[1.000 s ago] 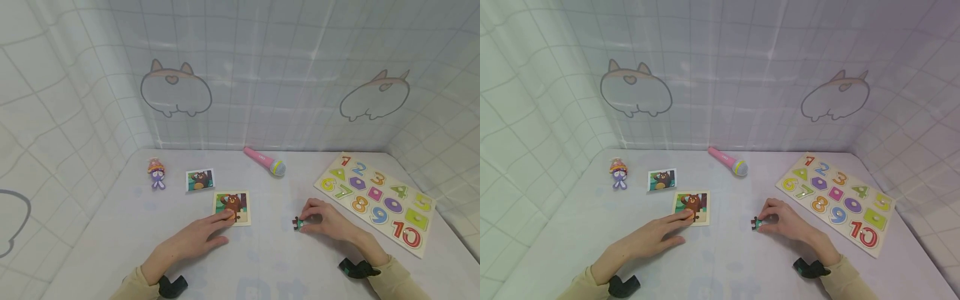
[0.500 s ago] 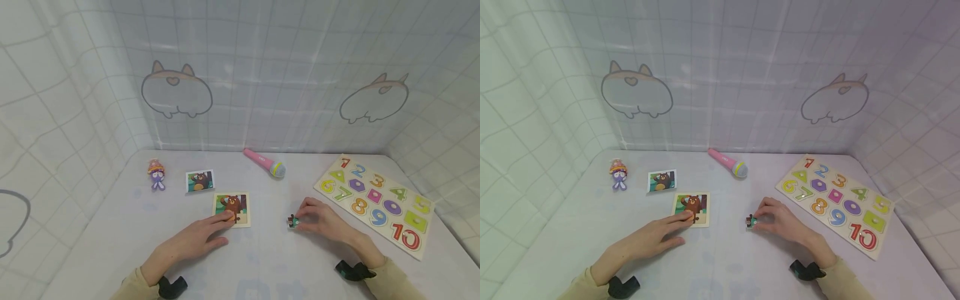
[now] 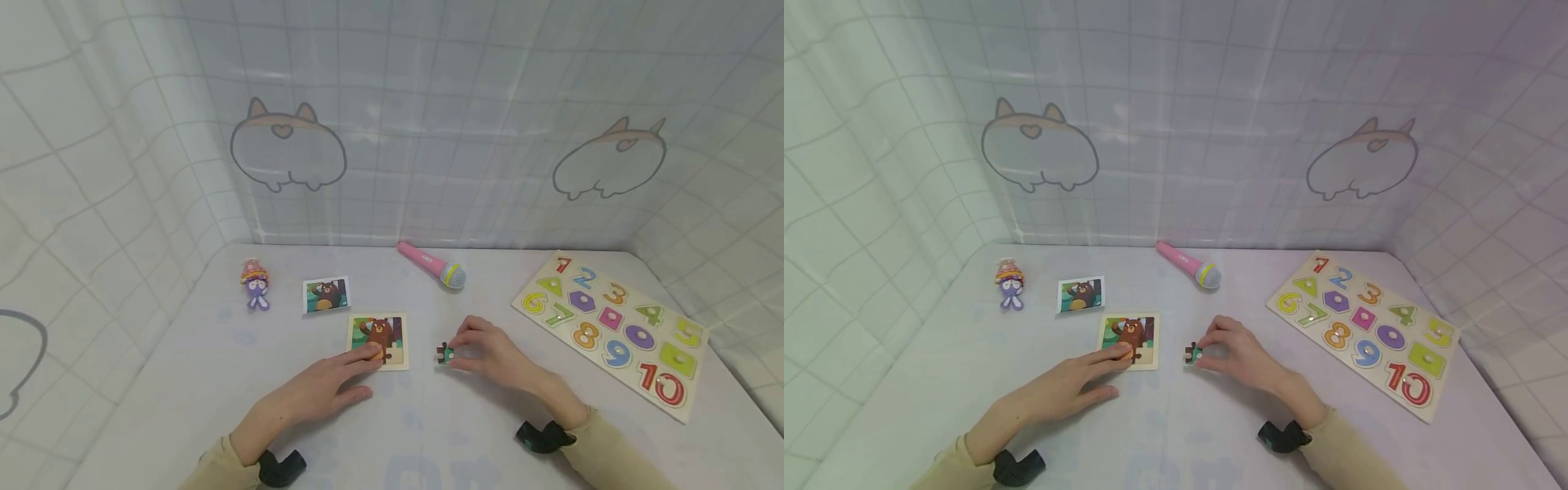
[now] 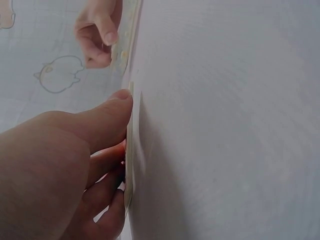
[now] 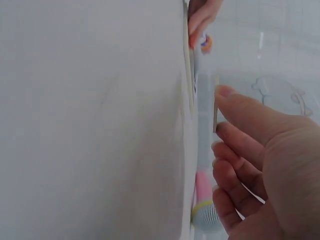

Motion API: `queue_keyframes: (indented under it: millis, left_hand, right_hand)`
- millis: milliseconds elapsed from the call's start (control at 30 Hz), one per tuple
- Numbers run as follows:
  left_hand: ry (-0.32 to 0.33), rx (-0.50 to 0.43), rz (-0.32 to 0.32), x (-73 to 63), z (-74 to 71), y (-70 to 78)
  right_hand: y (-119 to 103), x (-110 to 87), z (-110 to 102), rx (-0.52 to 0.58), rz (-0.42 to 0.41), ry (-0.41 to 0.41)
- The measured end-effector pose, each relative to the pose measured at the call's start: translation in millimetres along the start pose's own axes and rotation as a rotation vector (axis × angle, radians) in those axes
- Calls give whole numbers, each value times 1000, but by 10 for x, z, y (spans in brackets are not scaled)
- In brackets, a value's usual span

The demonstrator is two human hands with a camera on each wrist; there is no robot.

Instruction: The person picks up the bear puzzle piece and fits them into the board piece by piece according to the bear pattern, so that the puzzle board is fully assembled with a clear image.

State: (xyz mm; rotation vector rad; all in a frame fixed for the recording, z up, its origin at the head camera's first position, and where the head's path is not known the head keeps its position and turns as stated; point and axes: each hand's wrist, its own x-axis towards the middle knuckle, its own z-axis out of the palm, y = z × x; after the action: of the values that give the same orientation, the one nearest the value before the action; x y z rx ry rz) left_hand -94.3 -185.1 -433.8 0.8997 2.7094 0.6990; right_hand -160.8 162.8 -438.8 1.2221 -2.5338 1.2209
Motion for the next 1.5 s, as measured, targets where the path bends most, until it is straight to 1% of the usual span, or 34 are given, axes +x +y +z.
queue_keyframes:
  millis: [167,300,433,600,733,800,1000,1167,1433,1500]
  left_hand:
    - [0,8,0,2,2,-7]
    - [-3,7,-3,-2,-4,-3]
    - [2,8,5,-5,-3,-4]
    - [12,17,27,0,2,-19]
    - [3,17,16,5,1,-25]
    - [-1,15,8,5,2,-29]
    - [7,27,9,-4,1,-24]
    - [11,32,-2,-5,2,7]
    - [6,47,-29,16,14,49]
    - [12,60,-25,16,17,54]
  right_hand:
    - [-85,147,130,6,20,-3]
    - [-138,264,229,-24,33,-11]
    - [-170,380,330,-53,9,-10]
    - [-196,491,431,-55,-23,-17]
    - [-217,552,497,-64,-32,-23]
    - [-230,573,525,-64,-20,-27]
    - [-217,592,600,-73,26,-57]
    - [-197,581,620,-84,30,-59]
    - [-180,569,642,-95,70,-71]
    - [-186,566,642,-90,79,-74]
